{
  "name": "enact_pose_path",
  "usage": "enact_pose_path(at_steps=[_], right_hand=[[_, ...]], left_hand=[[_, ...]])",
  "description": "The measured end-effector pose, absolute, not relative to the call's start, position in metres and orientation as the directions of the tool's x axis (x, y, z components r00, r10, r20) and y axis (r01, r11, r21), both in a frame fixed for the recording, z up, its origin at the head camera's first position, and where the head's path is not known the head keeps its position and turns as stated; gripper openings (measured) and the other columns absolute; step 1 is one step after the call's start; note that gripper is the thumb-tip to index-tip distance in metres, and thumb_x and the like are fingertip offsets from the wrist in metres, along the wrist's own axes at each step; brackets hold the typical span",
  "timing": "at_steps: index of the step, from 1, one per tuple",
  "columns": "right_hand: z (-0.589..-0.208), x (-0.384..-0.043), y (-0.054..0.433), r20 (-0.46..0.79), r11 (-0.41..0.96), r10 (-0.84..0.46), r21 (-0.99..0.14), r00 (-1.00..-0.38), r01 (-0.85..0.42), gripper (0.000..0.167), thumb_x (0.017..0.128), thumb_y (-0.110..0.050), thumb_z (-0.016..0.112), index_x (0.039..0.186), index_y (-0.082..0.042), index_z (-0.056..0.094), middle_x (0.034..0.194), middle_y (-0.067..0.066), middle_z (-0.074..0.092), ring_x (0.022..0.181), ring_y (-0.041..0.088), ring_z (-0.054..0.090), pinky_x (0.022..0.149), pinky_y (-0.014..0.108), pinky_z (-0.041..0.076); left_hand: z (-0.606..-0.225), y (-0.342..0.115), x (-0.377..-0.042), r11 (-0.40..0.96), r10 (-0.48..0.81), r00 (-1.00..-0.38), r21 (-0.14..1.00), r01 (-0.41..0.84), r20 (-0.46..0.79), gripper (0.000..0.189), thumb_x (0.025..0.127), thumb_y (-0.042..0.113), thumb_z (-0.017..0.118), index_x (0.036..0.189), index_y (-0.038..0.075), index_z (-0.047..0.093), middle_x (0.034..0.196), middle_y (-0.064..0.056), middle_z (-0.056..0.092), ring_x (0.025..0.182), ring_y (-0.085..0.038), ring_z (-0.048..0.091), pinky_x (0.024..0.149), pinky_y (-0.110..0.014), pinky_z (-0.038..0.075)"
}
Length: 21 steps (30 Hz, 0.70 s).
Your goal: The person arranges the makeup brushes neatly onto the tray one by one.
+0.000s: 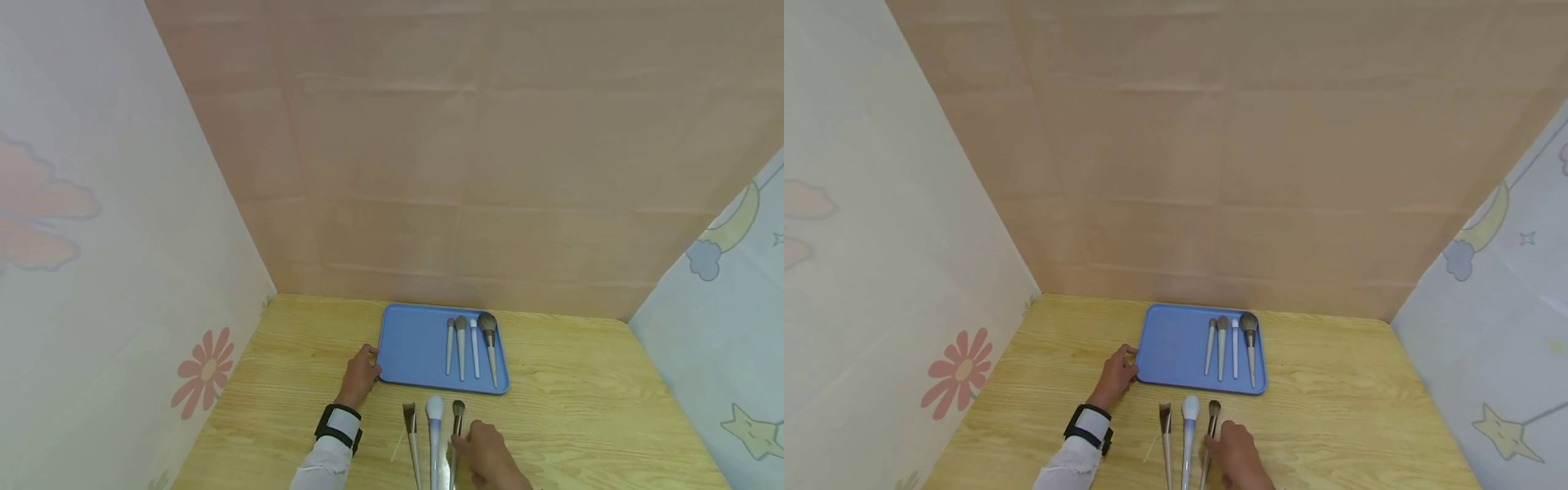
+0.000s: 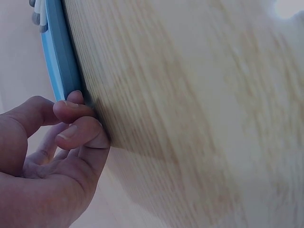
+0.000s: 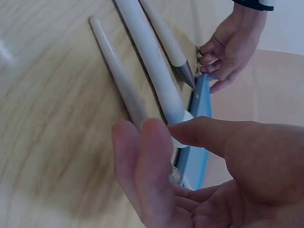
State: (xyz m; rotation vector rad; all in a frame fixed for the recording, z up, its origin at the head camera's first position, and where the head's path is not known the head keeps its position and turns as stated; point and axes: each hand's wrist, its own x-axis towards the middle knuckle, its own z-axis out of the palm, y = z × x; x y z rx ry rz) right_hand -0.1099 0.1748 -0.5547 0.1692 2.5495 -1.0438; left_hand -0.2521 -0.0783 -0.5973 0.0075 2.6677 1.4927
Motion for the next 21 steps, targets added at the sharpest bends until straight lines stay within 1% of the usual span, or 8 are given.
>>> enact_pose_path(at_steps=[4, 6, 8, 11, 14, 16, 18, 21], right_hand=[[-0.562, -0.109, 0.174, -0.4, 0.705, -0.041, -0.661, -0.916, 0.257, 0.029, 0.093, -0.02, 0.064, 0.073, 0.0, 0.056, 0.053, 0.005, 0.053, 0.035, 0.004, 0.042, 0.041, 0.02, 0.039], [-0.565, -0.109, 0.173, -0.381, 0.705, -0.038, -0.666, -0.924, 0.246, 0.028, 0.092, -0.019, 0.064, 0.072, -0.001, 0.055, 0.051, 0.001, 0.049, 0.036, 0.003, 0.037, 0.041, 0.019, 0.036], [-0.568, -0.11, 0.172, -0.347, 0.714, -0.04, -0.666, -0.937, 0.216, 0.03, 0.091, -0.018, 0.065, 0.067, -0.002, 0.055, 0.048, -0.003, 0.044, 0.035, 0.002, 0.035, 0.04, 0.018, 0.033], [-0.57, -0.111, 0.17, -0.312, 0.719, -0.034, -0.667, -0.949, 0.193, 0.032, 0.089, -0.017, 0.065, 0.061, -0.004, 0.054, 0.042, -0.006, 0.04, 0.031, 0.003, 0.04, 0.036, 0.019, 0.034], [-0.572, -0.113, 0.17, -0.284, 0.72, -0.028, -0.671, -0.958, 0.178, 0.029, 0.086, -0.014, 0.064, 0.062, -0.003, 0.052, 0.045, -0.001, 0.045, 0.031, 0.008, 0.048, 0.036, 0.022, 0.038], [-0.574, -0.114, 0.169, -0.266, 0.722, -0.026, -0.672, -0.963, 0.166, 0.026, 0.085, -0.012, 0.064, 0.064, -0.002, 0.052, 0.048, 0.003, 0.05, 0.034, 0.009, 0.052, 0.037, 0.023, 0.041], [-0.575, -0.114, 0.169, -0.257, 0.728, -0.025, -0.667, -0.966, 0.159, 0.023, 0.084, -0.01, 0.064, 0.065, -0.002, 0.053, 0.051, 0.005, 0.052, 0.038, 0.009, 0.052, 0.039, 0.023, 0.042], [-0.576, -0.115, 0.169, -0.268, 0.725, -0.025, -0.668, -0.963, 0.167, 0.022, 0.083, -0.008, 0.063, 0.064, -0.001, 0.054, 0.05, 0.006, 0.054, 0.038, 0.012, 0.054, 0.04, 0.024, 0.044]], left_hand=[[-0.599, -0.079, -0.252, 0.511, 0.054, -0.995, 0.859, -0.041, -0.08, 0.039, 0.083, -0.003, 0.057, 0.122, -0.003, 0.058, 0.063, 0.001, 0.051, 0.051, -0.011, 0.043, 0.049, -0.025, 0.035], [-0.599, -0.079, -0.253, 0.512, 0.055, -0.995, 0.858, -0.043, -0.083, 0.039, 0.083, -0.003, 0.057, 0.122, -0.003, 0.058, 0.063, 0.0, 0.051, 0.052, -0.011, 0.043, 0.049, -0.025, 0.035], [-0.599, -0.079, -0.253, 0.513, 0.057, -0.996, 0.858, -0.036, -0.076, 0.039, 0.083, -0.003, 0.057, 0.122, -0.004, 0.058, 0.063, 0.0, 0.051, 0.052, -0.011, 0.043, 0.048, -0.025, 0.035], [-0.598, -0.08, -0.252, 0.51, 0.058, -0.996, 0.86, -0.023, -0.061, 0.038, 0.083, -0.002, 0.056, 0.121, -0.004, 0.058, 0.063, 0.001, 0.05, 0.052, -0.011, 0.042, 0.049, -0.024, 0.034], [-0.598, -0.081, -0.251, 0.493, 0.066, -0.998, 0.87, 0.015, -0.02, 0.037, 0.082, -0.003, 0.055, 0.119, -0.006, 0.058, 0.061, 0.002, 0.049, 0.051, -0.01, 0.041, 0.048, -0.024, 0.034], [-0.598, -0.082, -0.25, 0.485, 0.079, -0.997, 0.873, 0.052, 0.015, 0.036, 0.081, -0.003, 0.054, 0.117, -0.008, 0.057, 0.059, 0.002, 0.05, 0.049, -0.009, 0.041, 0.047, -0.024, 0.034], [-0.598, -0.082, -0.249, 0.474, 0.086, -0.996, 0.878, 0.065, 0.027, 0.036, 0.08, -0.004, 0.054, 0.116, -0.009, 0.056, 0.059, 0.002, 0.051, 0.049, -0.008, 0.042, 0.047, -0.023, 0.034], [-0.598, -0.082, -0.25, 0.48, 0.082, -0.997, 0.876, 0.038, -0.002, 0.037, 0.081, -0.003, 0.054, 0.118, -0.007, 0.057, 0.06, 0.0, 0.053, 0.049, -0.009, 0.043, 0.047, -0.024, 0.035]])
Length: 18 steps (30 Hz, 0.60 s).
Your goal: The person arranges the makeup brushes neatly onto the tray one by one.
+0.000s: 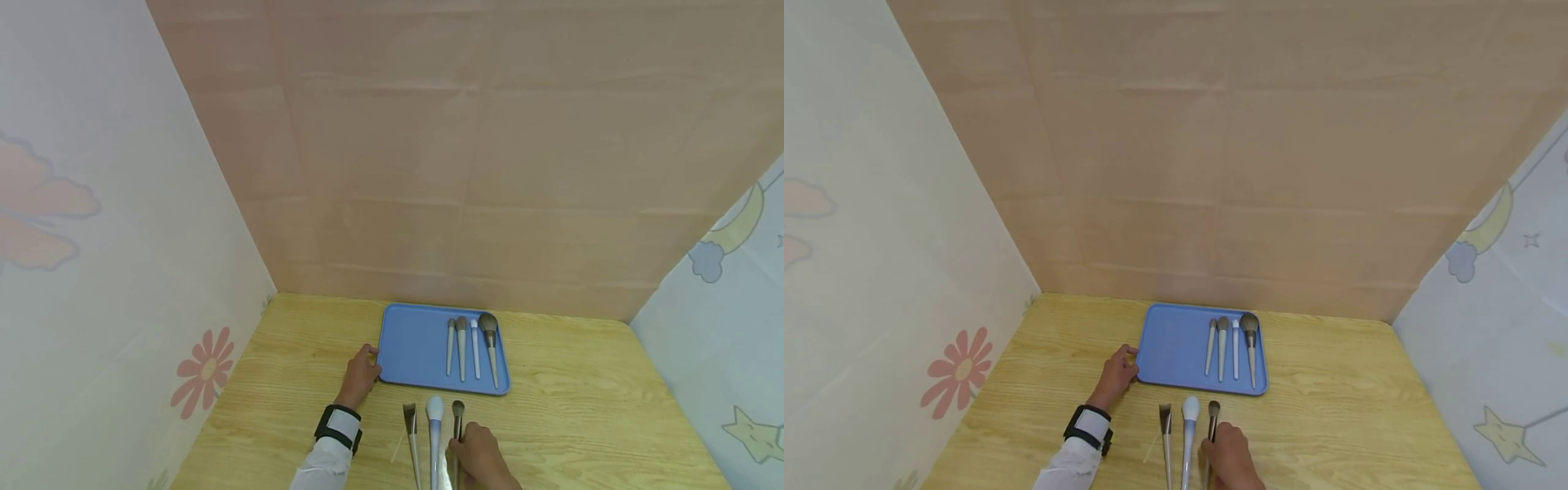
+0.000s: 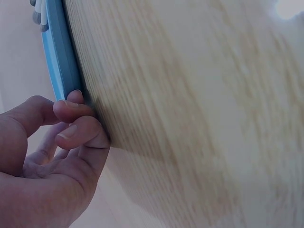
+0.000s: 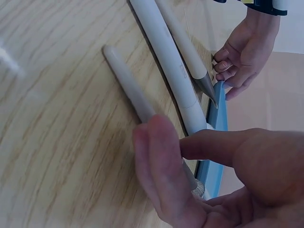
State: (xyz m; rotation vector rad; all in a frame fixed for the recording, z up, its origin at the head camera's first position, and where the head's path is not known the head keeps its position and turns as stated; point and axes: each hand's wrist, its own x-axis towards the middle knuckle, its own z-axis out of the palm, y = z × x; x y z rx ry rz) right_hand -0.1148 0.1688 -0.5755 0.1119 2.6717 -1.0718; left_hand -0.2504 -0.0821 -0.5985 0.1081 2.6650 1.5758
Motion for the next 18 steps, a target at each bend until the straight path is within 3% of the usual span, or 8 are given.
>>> enact_pose_path(at_steps=[5, 18], right_hand=[[-0.5764, -0.1164, 0.169, -0.32, 0.703, -0.017, -0.678, -0.947, 0.216, 0.022, 0.083, -0.004, 0.06, 0.063, 0.001, 0.054, 0.047, 0.007, 0.056, 0.037, 0.019, 0.06, 0.04, 0.026, 0.049], [-0.5751, -0.116, 0.1716, -0.313, 0.677, -0.033, -0.705, -0.949, 0.209, 0.023, 0.083, -0.004, 0.059, 0.06, -0.001, 0.057, 0.043, 0.004, 0.055, 0.034, 0.014, 0.057, 0.037, 0.026, 0.047]], left_hand=[[-0.5994, -0.0817, -0.2523, 0.504, 0.07, -0.996, 0.864, -0.014, -0.057, 0.038, 0.083, -0.002, 0.056, 0.122, -0.004, 0.058, 0.061, -0.001, 0.053, 0.05, -0.011, 0.043, 0.05, -0.025, 0.035], [-0.5972, -0.0801, -0.2517, 0.51, 0.072, -0.996, 0.86, -0.016, -0.061, 0.039, 0.084, -0.002, 0.057, 0.123, -0.004, 0.058, 0.062, -0.001, 0.053, 0.051, -0.011, 0.042, 0.05, -0.026, 0.035]])
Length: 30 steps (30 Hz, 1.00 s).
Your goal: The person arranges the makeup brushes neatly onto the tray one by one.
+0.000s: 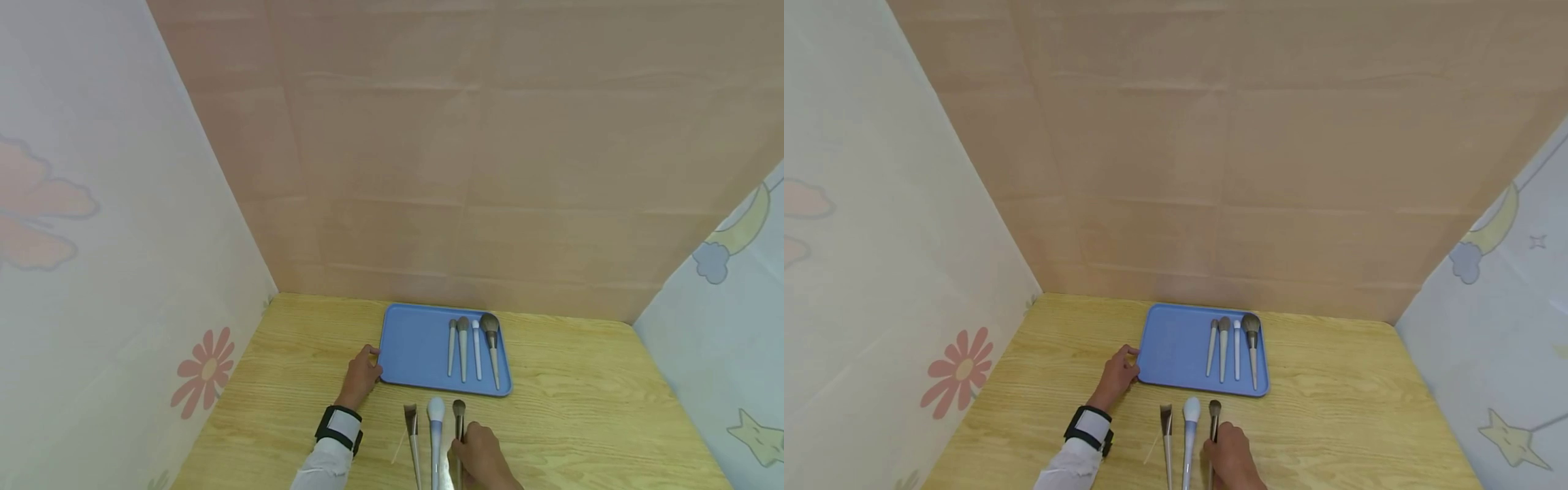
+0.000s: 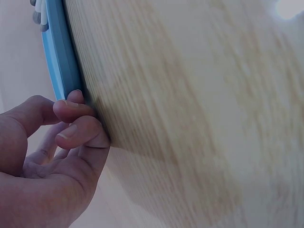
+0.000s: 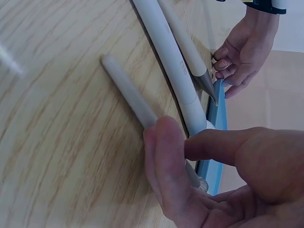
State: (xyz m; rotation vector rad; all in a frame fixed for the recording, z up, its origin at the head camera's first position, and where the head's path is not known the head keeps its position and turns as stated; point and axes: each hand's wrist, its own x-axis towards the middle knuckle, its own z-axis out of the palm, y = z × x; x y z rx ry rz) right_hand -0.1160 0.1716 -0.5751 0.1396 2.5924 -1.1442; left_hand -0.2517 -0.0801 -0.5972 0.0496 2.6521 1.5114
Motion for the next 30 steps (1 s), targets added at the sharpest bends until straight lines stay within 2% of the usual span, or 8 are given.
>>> enact_pose_path(at_steps=[7, 15, 22, 27, 30], right_hand=[[-0.572, -0.115, 0.172, -0.316, 0.672, -0.044, -0.711, -0.948, 0.206, 0.022, 0.086, -0.005, 0.059, 0.065, -0.001, 0.056, 0.044, 0.005, 0.057, 0.034, 0.012, 0.057, 0.038, 0.026, 0.047], [-0.564, -0.116, 0.175, -0.235, 0.683, -0.049, -0.717, -0.971, 0.139, 0.024, 0.085, -0.006, 0.061, 0.061, -0.003, 0.059, 0.04, 0.001, 0.054, 0.031, 0.007, 0.051, 0.035, 0.025, 0.043], [-0.56, -0.121, 0.175, -0.233, 0.683, -0.036, -0.716, -0.972, 0.147, 0.025, 0.085, -0.007, 0.061, 0.061, -0.004, 0.057, 0.039, 0.0, 0.053, 0.03, 0.005, 0.048, 0.035, 0.023, 0.04], [-0.555, -0.124, 0.174, -0.204, 0.705, 0.005, -0.693, -0.979, 0.148, 0.019, 0.084, -0.008, 0.061, 0.068, -0.004, 0.054, 0.044, -0.001, 0.052, 0.03, 0.004, 0.046, 0.035, 0.022, 0.036], [-0.551, -0.126, 0.173, -0.207, 0.701, 0.022, -0.695, -0.978, 0.163, 0.018, 0.086, -0.009, 0.061, 0.071, -0.003, 0.053, 0.049, 0.002, 0.053, 0.031, 0.005, 0.046, 0.034, 0.024, 0.038]], left_hand=[[-0.597, -0.079, -0.252, 0.516, 0.068, -0.995, 0.856, -0.028, -0.074, 0.039, 0.084, -0.003, 0.057, 0.123, -0.004, 0.058, 0.062, -0.002, 0.054, 0.051, -0.012, 0.043, 0.05, -0.026, 0.035], [-0.593, -0.079, -0.251, 0.514, 0.065, -0.995, 0.857, -0.036, -0.081, 0.039, 0.084, -0.003, 0.057, 0.123, -0.004, 0.057, 0.061, -0.001, 0.053, 0.051, -0.012, 0.042, 0.05, -0.027, 0.035], [-0.592, -0.079, -0.25, 0.504, 0.07, -0.994, 0.863, -0.037, -0.084, 0.039, 0.084, -0.003, 0.056, 0.123, -0.004, 0.057, 0.062, -0.002, 0.053, 0.05, -0.012, 0.042, 0.048, -0.026, 0.034], [-0.59, -0.079, -0.249, 0.512, 0.065, -0.995, 0.858, -0.035, -0.08, 0.038, 0.084, -0.003, 0.057, 0.123, -0.005, 0.058, 0.062, -0.002, 0.052, 0.05, -0.011, 0.041, 0.048, -0.026, 0.034], [-0.589, -0.079, -0.249, 0.512, 0.065, -0.995, 0.858, -0.037, -0.081, 0.039, 0.085, -0.003, 0.056, 0.123, -0.005, 0.057, 0.062, -0.001, 0.051, 0.05, -0.012, 0.041, 0.048, -0.026, 0.034]])
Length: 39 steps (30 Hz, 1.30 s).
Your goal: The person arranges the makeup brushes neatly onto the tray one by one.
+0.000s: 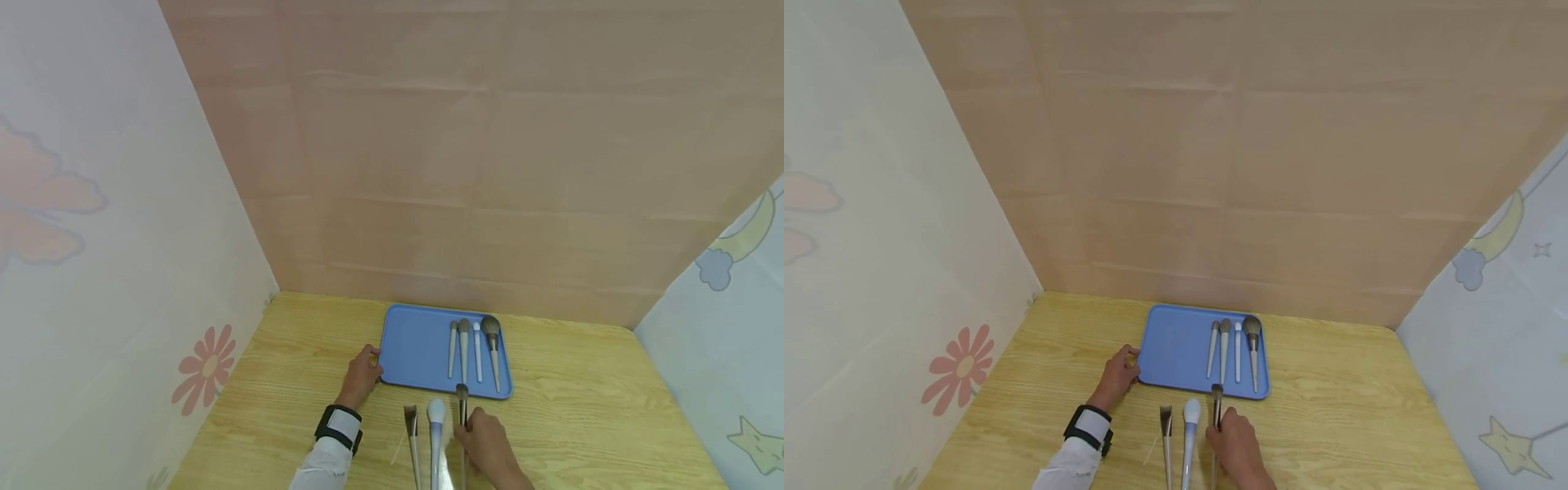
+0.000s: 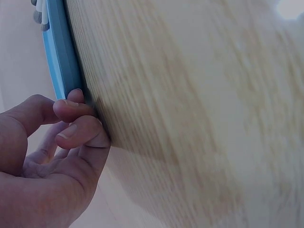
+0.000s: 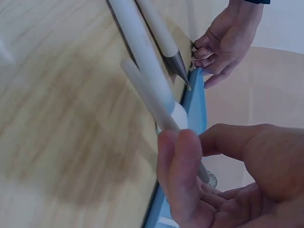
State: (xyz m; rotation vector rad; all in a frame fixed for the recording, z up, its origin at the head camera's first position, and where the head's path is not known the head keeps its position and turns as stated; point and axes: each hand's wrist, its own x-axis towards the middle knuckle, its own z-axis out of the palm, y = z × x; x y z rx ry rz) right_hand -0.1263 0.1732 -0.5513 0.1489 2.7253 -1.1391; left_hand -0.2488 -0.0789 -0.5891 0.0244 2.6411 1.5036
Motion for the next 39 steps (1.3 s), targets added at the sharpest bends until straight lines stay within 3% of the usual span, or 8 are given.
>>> enact_pose_path(at_steps=[18, 28, 39], right_hand=[[-0.525, -0.147, 0.165, -0.182, 0.704, 0.018, -0.696, -0.983, 0.142, 0.016, 0.09, -0.013, 0.059, 0.088, 0.003, 0.057, 0.056, 0.006, 0.058, 0.032, 0.009, 0.049, 0.036, 0.027, 0.042], [-0.521, -0.164, 0.161, -0.144, 0.709, 0.012, -0.697, -0.99, 0.11, 0.018, 0.093, -0.014, 0.062, 0.083, 0.001, 0.06, 0.055, 0.006, 0.058, 0.034, 0.009, 0.049, 0.036, 0.027, 0.043], [-0.515, -0.182, 0.153, -0.103, 0.684, -0.001, -0.725, -0.995, 0.074, 0.021, 0.094, -0.016, 0.061, 0.094, 0.005, 0.059, 0.058, 0.01, 0.061, 0.037, 0.012, 0.054, 0.037, 0.027, 0.044]], left_hand=[[-0.597, -0.079, -0.253, 0.514, 0.063, -0.995, 0.857, -0.038, -0.082, 0.037, 0.085, -0.003, 0.057, 0.121, -0.002, 0.058, 0.061, -0.001, 0.054, 0.049, -0.012, 0.044, 0.047, -0.026, 0.035], [-0.599, -0.079, -0.254, 0.511, 0.064, -0.996, 0.859, -0.023, -0.065, 0.037, 0.084, -0.003, 0.058, 0.121, -0.002, 0.058, 0.06, 0.0, 0.053, 0.049, -0.011, 0.044, 0.047, -0.024, 0.035], [-0.601, -0.078, -0.255, 0.515, 0.066, -0.996, 0.857, -0.014, -0.056, 0.037, 0.083, -0.004, 0.058, 0.12, -0.003, 0.058, 0.061, 0.0, 0.053, 0.05, -0.011, 0.045, 0.048, -0.025, 0.036]])
